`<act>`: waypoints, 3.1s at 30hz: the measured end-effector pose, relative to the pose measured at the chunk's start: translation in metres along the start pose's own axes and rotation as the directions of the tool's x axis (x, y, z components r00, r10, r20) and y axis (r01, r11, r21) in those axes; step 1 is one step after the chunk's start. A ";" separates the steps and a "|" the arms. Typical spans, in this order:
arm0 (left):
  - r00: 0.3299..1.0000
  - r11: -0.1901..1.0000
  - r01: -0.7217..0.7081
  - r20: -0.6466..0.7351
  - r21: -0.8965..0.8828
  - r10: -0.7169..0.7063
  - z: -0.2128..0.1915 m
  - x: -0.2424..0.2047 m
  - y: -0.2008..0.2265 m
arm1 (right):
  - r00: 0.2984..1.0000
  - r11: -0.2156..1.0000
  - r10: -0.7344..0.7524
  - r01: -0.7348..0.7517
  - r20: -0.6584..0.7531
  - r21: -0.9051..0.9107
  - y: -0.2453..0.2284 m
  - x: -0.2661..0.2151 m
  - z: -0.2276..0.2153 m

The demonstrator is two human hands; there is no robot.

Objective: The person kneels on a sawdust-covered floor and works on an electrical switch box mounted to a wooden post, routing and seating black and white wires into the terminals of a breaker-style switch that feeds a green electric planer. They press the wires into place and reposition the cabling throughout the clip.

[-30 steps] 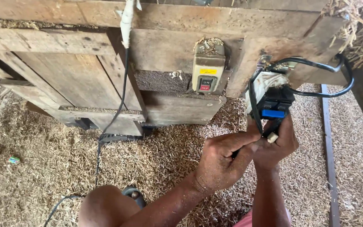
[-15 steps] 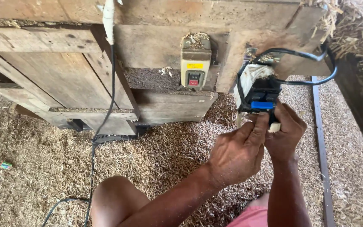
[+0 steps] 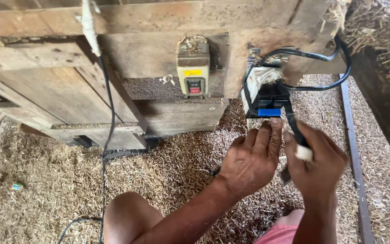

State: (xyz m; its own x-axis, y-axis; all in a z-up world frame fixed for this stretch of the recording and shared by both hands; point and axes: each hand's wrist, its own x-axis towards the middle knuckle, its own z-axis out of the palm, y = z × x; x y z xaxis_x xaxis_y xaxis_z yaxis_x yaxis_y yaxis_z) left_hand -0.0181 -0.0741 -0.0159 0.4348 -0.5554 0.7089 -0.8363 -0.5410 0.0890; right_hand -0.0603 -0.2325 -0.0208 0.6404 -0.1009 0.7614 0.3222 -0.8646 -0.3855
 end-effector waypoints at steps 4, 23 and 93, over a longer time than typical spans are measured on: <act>0.998 0.998 -0.062 -0.005 -0.033 0.062 0.001 0.002 -0.008 | 0.978 0.977 0.206 -0.207 -0.035 -0.056 -0.018 -0.065 0.004; 0.949 0.724 0.298 0.274 -0.622 -0.155 -0.017 0.012 -0.030 | 0.983 0.870 -0.164 0.104 0.084 0.481 -0.011 -0.066 0.022; 0.914 0.582 0.386 0.211 -0.715 -0.347 -0.062 0.011 -0.065 | 0.672 0.040 0.380 -0.699 0.636 0.714 0.028 0.025 0.013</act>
State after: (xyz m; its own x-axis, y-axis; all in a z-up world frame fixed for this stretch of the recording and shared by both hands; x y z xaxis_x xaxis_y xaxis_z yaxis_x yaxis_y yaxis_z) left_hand 0.0200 -0.0059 0.0295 0.7580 -0.4531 0.4692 -0.5580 -0.0780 0.8262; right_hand -0.0258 -0.2525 -0.0191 0.9959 -0.0838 0.0334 0.0635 0.3877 -0.9196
